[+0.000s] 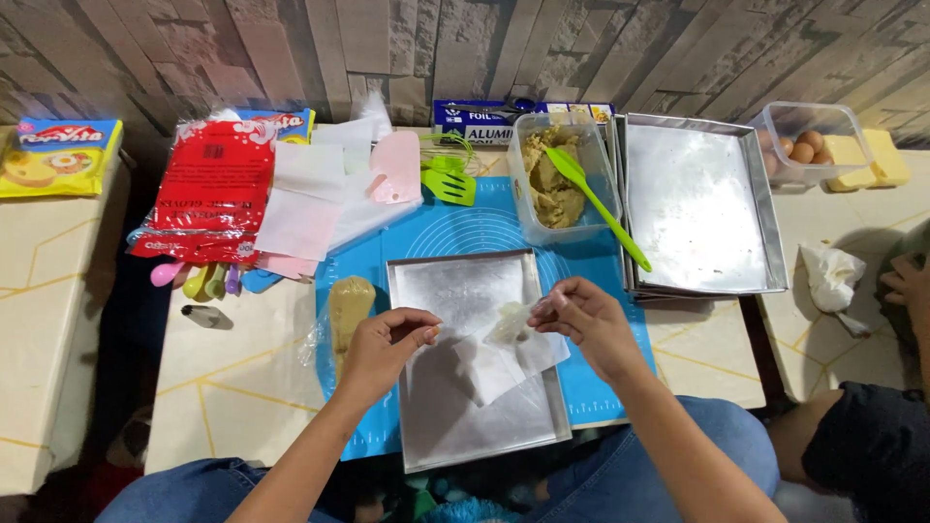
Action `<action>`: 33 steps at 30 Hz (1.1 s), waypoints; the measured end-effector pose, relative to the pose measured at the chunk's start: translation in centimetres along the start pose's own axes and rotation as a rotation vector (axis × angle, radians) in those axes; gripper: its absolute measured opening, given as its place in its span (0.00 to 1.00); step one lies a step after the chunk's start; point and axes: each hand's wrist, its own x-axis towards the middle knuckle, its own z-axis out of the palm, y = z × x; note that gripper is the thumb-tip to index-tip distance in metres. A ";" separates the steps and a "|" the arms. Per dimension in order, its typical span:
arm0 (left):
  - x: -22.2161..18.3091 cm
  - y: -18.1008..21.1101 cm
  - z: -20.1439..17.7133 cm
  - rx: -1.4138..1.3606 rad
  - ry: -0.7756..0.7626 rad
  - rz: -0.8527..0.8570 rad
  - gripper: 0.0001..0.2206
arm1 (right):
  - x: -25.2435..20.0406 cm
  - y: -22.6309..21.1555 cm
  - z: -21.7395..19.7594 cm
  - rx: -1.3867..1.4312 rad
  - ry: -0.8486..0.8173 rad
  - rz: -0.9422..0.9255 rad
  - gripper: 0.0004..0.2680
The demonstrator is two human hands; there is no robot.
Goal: Greasing a metal baking tray with a cloth and then handling dough in a piping bag.
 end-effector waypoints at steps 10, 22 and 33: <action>-0.7 -2.0 1.8 -0.061 -0.026 0.019 0.04 | 1.1 4.4 2.7 -0.190 -0.165 0.091 0.10; 0.6 -3.6 4.2 0.493 -0.088 0.156 0.04 | 1.0 6.4 3.5 -0.408 -0.142 -0.016 0.19; 2.5 -8.4 1.7 -0.908 0.082 -0.388 0.08 | 1.6 9.7 2.5 -0.369 -0.103 0.166 0.11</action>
